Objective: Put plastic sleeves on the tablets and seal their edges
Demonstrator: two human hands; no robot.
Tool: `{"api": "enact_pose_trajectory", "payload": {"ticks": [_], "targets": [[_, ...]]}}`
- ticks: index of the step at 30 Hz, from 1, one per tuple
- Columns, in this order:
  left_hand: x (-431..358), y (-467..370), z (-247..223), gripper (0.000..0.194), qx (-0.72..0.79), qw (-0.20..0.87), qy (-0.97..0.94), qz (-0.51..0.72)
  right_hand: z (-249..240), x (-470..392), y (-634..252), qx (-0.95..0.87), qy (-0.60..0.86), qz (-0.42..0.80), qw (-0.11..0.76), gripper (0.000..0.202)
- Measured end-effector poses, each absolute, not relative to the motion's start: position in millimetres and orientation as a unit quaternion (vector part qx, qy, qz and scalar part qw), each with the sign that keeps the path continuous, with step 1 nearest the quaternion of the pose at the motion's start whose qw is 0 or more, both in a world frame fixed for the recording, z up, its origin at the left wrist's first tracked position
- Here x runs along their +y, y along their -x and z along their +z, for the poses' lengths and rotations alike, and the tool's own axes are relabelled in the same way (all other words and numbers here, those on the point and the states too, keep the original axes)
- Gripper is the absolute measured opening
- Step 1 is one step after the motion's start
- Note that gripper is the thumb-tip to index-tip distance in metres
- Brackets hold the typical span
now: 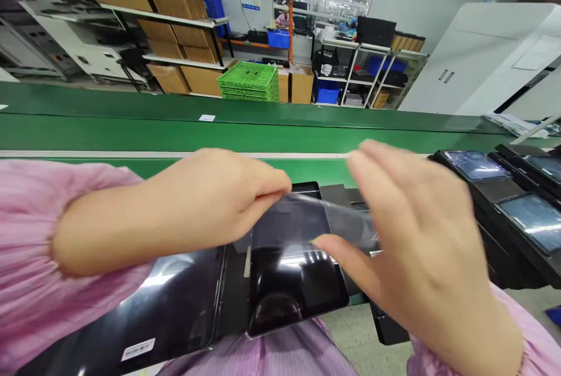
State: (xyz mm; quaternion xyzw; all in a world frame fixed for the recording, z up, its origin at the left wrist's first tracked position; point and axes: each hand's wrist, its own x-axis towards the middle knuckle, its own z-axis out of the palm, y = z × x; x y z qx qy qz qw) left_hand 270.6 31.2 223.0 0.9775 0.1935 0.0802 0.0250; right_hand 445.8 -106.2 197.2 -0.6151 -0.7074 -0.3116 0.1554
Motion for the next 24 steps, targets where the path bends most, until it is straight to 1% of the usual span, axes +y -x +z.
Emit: {"api": "enact_pose_trajectory", "payload": {"ticks": [2, 3, 4, 5, 6, 7, 8, 9, 10, 11, 12, 13, 15, 18, 21, 22, 24], "targets": [[26.3, -274.6, 244.3, 0.013, 0.183, 0.011, -0.978, 0.096, 197.3, -98.2, -440.4, -0.731, 0.587, -0.315, 0.148, 0.027], [26.6, -274.1, 252.3, 0.013, 0.189, 0.014, -0.973, 0.135, 196.4, -94.7, -442.5, -0.729, 0.594, -0.298, 0.167, 0.023], [28.8, -271.7, 257.1, 0.017, 0.197, 0.024, -0.961, 0.192, 195.4, -91.9, -446.8, -0.709, 0.621, -0.266, 0.203, 0.023], [32.7, -267.5, 257.8, 0.027, 0.206, 0.044, -0.942, 0.262, 194.1, -89.6, -452.5, -0.674, 0.658, -0.219, 0.254, 0.023], [37.7, -261.9, 254.0, 0.042, 0.214, 0.077, -0.916, 0.331, 192.4, -87.9, -458.6, -0.631, 0.693, -0.160, 0.311, 0.022], [42.8, -255.7, 245.4, 0.059, 0.222, 0.127, -0.888, 0.381, 189.8, -86.5, -464.3, -0.585, 0.718, -0.091, 0.366, 0.021], [47.2, -249.7, 232.5, 0.075, 0.234, 0.189, -0.864, 0.403, 185.6, -85.2, -469.0, -0.539, 0.732, -0.015, 0.417, 0.021], [50.1, -244.4, 216.1, 0.089, 0.246, 0.270, -0.843, 0.394, 179.5, -83.8, -472.1, -0.500, 0.730, 0.063, 0.461, 0.022], [51.2, -240.3, 197.3, 0.099, 0.258, 0.361, -0.823, 0.354, 171.3, -82.1, -473.4, -0.468, 0.721, 0.138, 0.493, 0.024], [50.2, -237.6, 177.3, 0.102, 0.271, 0.448, -0.797, 0.302, 161.0, -80.1, -472.9, -0.441, 0.707, 0.211, 0.511, 0.026], [47.3, -236.0, 157.3, 0.101, 0.272, 0.521, -0.768, 0.252, 149.1, -77.9, -470.7, -0.414, 0.694, 0.278, 0.519, 0.029], [43.1, -235.1, 138.5, 0.100, 0.285, 0.569, -0.739, 0.222, 136.1, -75.5, -467.1, -0.388, 0.684, 0.339, 0.517, 0.032], [34.1, -234.1, 107.0, 0.096, 0.313, 0.599, -0.704, 0.218, 109.9, -71.1, -458.2, -0.345, 0.668, 0.436, 0.494, 0.039], [30.0, -231.9, 79.3, 0.085, 0.339, 0.599, -0.683, 0.245, 79.6, -66.9, -446.8, -0.333, 0.666, 0.483, 0.461, 0.048], [39.7, -232.2, 71.0, 0.083, 0.359, 0.577, -0.703, 0.210, 65.2, -66.1, -442.8, -0.335, 0.669, 0.485, 0.453, 0.057], [44.1, -233.6, 70.8, 0.076, 0.367, 0.560, -0.720, 0.184, 63.0, -66.3, -443.0, -0.335, 0.667, 0.493, 0.448, 0.059], [52.5, -237.7, 71.9, 0.048, 0.387, 0.508, -0.756, 0.141, 60.5, -66.6, -445.2, -0.349, 0.671, 0.494, 0.429, 0.062]]}}
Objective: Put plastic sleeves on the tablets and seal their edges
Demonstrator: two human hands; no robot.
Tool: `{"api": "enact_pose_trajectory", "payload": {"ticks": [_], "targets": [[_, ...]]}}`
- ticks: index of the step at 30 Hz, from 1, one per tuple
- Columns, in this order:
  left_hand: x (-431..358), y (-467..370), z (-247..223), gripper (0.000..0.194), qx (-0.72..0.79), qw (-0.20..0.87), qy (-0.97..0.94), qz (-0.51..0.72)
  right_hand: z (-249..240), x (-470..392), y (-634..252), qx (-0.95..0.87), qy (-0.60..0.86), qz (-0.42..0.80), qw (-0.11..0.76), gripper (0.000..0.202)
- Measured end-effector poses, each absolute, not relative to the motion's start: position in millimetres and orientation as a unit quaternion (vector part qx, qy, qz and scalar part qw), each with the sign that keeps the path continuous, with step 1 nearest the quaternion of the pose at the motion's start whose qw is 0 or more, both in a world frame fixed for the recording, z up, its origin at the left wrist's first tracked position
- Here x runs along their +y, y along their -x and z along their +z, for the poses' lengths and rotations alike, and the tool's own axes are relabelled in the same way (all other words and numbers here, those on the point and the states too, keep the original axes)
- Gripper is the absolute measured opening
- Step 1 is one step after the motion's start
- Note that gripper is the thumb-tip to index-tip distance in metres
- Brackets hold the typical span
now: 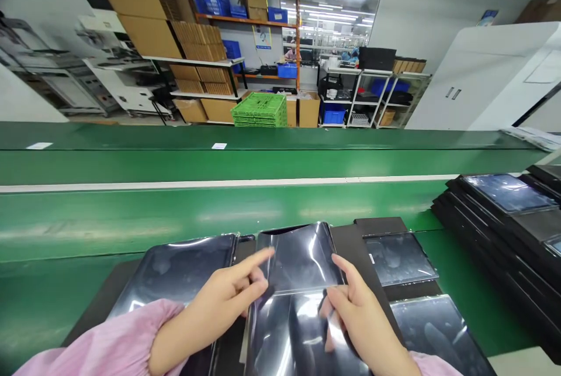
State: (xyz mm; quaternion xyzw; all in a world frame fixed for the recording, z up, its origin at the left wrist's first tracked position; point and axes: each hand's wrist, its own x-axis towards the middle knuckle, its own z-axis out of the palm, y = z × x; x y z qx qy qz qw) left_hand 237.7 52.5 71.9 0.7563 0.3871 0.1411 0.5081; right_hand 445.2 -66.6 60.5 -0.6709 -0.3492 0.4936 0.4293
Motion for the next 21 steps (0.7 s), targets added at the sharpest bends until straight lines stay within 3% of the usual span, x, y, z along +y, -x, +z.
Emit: {"api": "enact_pose_trajectory", "payload": {"ticks": [2, 7, 21], "targets": [[59.0, -242.0, 73.2, 0.033, 0.410, 0.462, -0.777, 0.122, 59.0, -66.1, -449.3, -0.410, 0.697, 0.432, 0.399, 0.061], [67.8, -246.3, 75.1, 0.039, 0.446, 0.438, -0.772, 0.115, 57.6, -57.5, -463.3, -0.585, 0.728, 0.212, 0.288, 0.044], [67.6, -248.6, 78.2, 0.045, 0.432, 0.413, -0.796, 0.100, 59.6, -43.9, -472.1, -0.602, 0.728, 0.180, 0.274, 0.037]]}}
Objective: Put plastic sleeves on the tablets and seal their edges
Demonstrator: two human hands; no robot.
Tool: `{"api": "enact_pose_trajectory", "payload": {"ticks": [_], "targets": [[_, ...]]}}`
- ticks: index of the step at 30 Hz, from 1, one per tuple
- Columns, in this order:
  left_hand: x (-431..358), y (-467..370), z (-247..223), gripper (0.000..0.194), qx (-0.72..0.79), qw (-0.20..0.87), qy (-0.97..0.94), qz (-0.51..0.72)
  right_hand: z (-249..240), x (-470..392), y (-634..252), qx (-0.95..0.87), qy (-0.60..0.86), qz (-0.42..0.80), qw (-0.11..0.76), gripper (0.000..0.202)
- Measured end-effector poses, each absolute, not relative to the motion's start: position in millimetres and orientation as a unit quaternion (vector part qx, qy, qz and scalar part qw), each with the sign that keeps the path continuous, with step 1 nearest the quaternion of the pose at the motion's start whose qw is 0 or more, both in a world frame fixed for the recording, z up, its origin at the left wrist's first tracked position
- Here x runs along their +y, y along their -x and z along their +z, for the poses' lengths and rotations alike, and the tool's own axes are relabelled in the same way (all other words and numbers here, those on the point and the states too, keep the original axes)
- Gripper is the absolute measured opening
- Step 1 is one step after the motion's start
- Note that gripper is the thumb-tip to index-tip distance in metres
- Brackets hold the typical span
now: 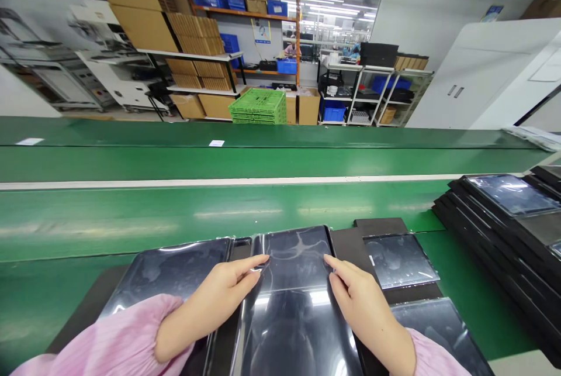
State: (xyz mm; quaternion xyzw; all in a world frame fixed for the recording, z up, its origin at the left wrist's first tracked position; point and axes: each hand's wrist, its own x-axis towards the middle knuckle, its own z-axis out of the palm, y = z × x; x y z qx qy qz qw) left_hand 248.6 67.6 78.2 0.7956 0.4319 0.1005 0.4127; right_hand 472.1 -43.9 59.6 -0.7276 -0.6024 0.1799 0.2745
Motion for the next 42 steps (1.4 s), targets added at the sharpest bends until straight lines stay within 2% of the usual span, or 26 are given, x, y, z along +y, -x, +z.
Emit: {"api": "enact_pose_trajectory", "payload": {"ticks": [11, 15, 17, 21, 24, 27, 30, 32, 34, 36, 38, 41, 42], "targets": [[68.4, -248.7, 78.3, 0.045, 0.421, 0.406, -0.806, 0.091, 58.1, -42.7, -472.4, -0.597, 0.728, 0.169, 0.292, 0.038], [71.6, -249.3, 78.8, 0.045, 0.418, 0.390, -0.817, 0.076, 57.6, -41.1, -471.8, -0.611, 0.727, 0.156, 0.272, 0.039], [71.9, -250.5, 82.0, 0.043, 0.411, 0.335, -0.847, 0.050, 59.1, -41.1, -471.4, -0.622, 0.733, 0.140, 0.238, 0.039], [54.0, -250.7, 86.5, 0.031, 0.376, 0.085, -0.922, 0.036, 64.3, -41.7, -473.1, -0.629, 0.764, 0.068, 0.122, 0.035], [24.0, -245.2, 70.7, 0.041, 0.253, 0.064, -0.965, 0.030, 64.9, -39.1, -475.8, -0.594, 0.796, 0.065, 0.093, 0.042], [-2.5, -241.9, 38.4, 0.043, 0.175, 0.104, -0.978, 0.039, 63.9, -33.1, -474.6, -0.543, 0.812, 0.141, 0.160, 0.054], [-12.4, -244.5, 17.5, 0.043, 0.236, 0.136, -0.955, 0.116, 70.1, -31.0, -466.8, -0.451, 0.780, 0.312, 0.302, 0.052], [-11.8, -241.8, 23.9, 0.042, 0.235, 0.133, -0.950, 0.156, 81.6, -34.6, -458.9, -0.387, 0.701, 0.450, 0.396, 0.046], [-9.6, -227.3, 46.5, 0.039, 0.182, 0.115, -0.961, 0.173, 98.1, -40.5, -449.2, -0.336, 0.633, 0.527, 0.456, 0.045], [-7.8, -198.8, 75.0, 0.037, 0.171, 0.112, -0.965, 0.162, 115.0, -44.9, -435.5, -0.310, 0.608, 0.536, 0.497, 0.050], [-6.3, -161.6, 94.7, 0.041, 0.233, 0.143, -0.953, 0.127, 125.5, -44.3, -415.4, -0.310, 0.594, 0.527, 0.523, 0.052], [-2.9, -108.9, 86.3, 0.064, 0.397, 0.227, -0.876, 0.152, 120.4, -31.7, -374.4, -0.333, 0.557, 0.554, 0.521, 0.047], [-1.3, -95.6, 73.4, 0.064, 0.446, 0.248, -0.840, 0.186, 113.7, -25.0, -360.1, -0.344, 0.538, 0.571, 0.515, 0.044]]}}
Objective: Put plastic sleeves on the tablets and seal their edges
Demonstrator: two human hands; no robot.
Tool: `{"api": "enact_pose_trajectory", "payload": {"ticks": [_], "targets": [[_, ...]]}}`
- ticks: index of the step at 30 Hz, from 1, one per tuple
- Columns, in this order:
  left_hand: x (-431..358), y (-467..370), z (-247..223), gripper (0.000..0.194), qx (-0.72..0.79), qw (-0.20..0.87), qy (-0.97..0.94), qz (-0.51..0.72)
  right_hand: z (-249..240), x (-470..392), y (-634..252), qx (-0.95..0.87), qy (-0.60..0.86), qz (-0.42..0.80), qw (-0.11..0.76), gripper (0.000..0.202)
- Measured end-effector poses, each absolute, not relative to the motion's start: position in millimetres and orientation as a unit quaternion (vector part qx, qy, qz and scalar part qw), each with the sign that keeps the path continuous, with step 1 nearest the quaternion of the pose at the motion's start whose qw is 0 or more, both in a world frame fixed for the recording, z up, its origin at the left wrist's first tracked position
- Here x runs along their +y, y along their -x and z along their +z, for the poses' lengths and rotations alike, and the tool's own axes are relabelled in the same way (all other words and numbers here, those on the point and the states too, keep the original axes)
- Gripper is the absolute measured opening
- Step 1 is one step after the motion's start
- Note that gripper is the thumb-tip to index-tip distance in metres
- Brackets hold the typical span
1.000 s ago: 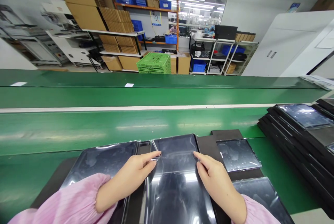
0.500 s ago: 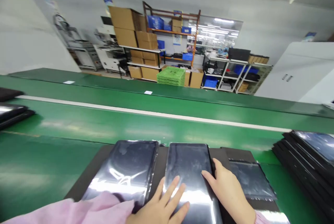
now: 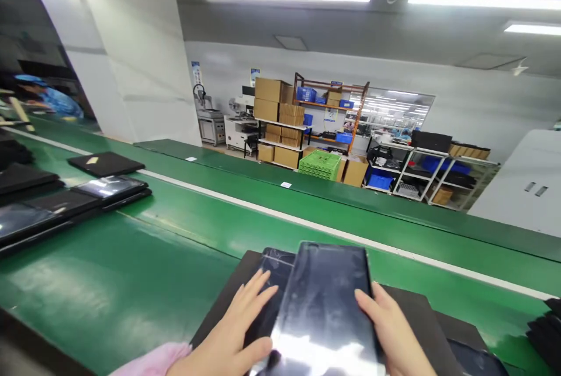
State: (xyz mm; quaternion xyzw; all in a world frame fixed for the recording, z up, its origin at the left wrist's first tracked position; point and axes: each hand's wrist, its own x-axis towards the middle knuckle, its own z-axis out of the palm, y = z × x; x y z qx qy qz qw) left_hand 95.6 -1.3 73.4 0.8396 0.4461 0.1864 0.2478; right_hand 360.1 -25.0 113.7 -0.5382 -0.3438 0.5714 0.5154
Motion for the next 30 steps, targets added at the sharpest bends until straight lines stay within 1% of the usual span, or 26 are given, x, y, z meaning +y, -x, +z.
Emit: {"api": "enact_pose_trajectory", "payload": {"ticks": [2, 3, 5, 7, 9, 11, 13, 15, 17, 19, 20, 21, 22, 24, 25, 28, 30], "targets": [[3.2, -77.2, 40.1, 0.064, 0.488, 0.286, -0.780, 0.267, 97.7, -10.9, -335.8, -0.378, 0.508, 0.582, 0.510, 0.038], [6.0, -71.9, 23.0, 0.065, 0.491, 0.312, -0.758, 0.294, 90.1, -4.6, -327.1, -0.400, 0.518, 0.570, 0.497, 0.034], [12.1, -67.6, -5.0, 0.074, 0.473, 0.366, -0.727, 0.338, 79.3, 4.5, -317.2, -0.430, 0.597, 0.521, 0.433, 0.024], [18.1, -68.1, -21.7, 0.081, 0.453, 0.409, -0.697, 0.376, 75.1, 8.7, -313.1, -0.437, 0.659, 0.480, 0.380, 0.019], [22.9, -70.0, -29.6, 0.085, 0.446, 0.443, -0.658, 0.414, 74.8, 10.2, -308.6, -0.431, 0.655, 0.482, 0.391, 0.020], [25.8, -72.1, -33.8, 0.088, 0.443, 0.473, -0.610, 0.456, 74.2, 12.1, -300.7, -0.415, 0.625, 0.501, 0.431, 0.024], [26.7, -74.4, -35.8, 0.091, 0.423, 0.505, -0.558, 0.504, 71.9, 15.0, -290.5, -0.399, 0.614, 0.519, 0.441, 0.028], [26.2, -76.8, -32.7, 0.093, 0.404, 0.532, -0.499, 0.552, 69.7, 16.5, -280.6, -0.395, 0.571, 0.561, 0.450, 0.031], [25.1, -78.5, -19.7, 0.097, 0.407, 0.542, -0.444, 0.586, 70.6, 13.3, -273.5, -0.396, 0.511, 0.600, 0.472, 0.035], [23.1, -79.6, 4.8, 0.103, 0.438, 0.529, -0.404, 0.604, 76.3, 3.8, -270.9, -0.402, 0.453, 0.615, 0.506, 0.038], [21.6, -80.3, 20.2, 0.103, 0.448, 0.533, -0.395, 0.599, 80.9, -2.7, -271.7, -0.409, 0.426, 0.615, 0.522, 0.039], [19.7, -81.4, 36.2, 0.099, 0.447, 0.550, -0.392, 0.587, 86.3, -9.5, -274.3, -0.420, 0.398, 0.614, 0.537, 0.041], [17.4, -83.1, 51.7, 0.090, 0.429, 0.575, -0.394, 0.574, 92.1, -16.0, -278.6, -0.436, 0.371, 0.606, 0.552, 0.043], [13.0, -88.8, 75.9, 0.066, 0.361, 0.610, -0.418, 0.568, 103.3, -25.7, -292.3, -0.479, 0.345, 0.560, 0.581, 0.046], [11.7, -92.9, 83.1, 0.055, 0.326, 0.604, -0.438, 0.581, 107.9, -28.3, -301.3, -0.502, 0.346, 0.524, 0.595, 0.045], [14.2, -109.6, 86.0, 0.035, 0.272, 0.502, -0.515, 0.639, 115.4, -29.7, -329.8, -0.545, 0.370, 0.424, 0.622, 0.034], [19.0, -122.3, 80.1, 0.027, 0.261, 0.452, -0.573, 0.632, 115.7, -29.8, -344.5, -0.565, 0.397, 0.398, 0.604, 0.030]]}}
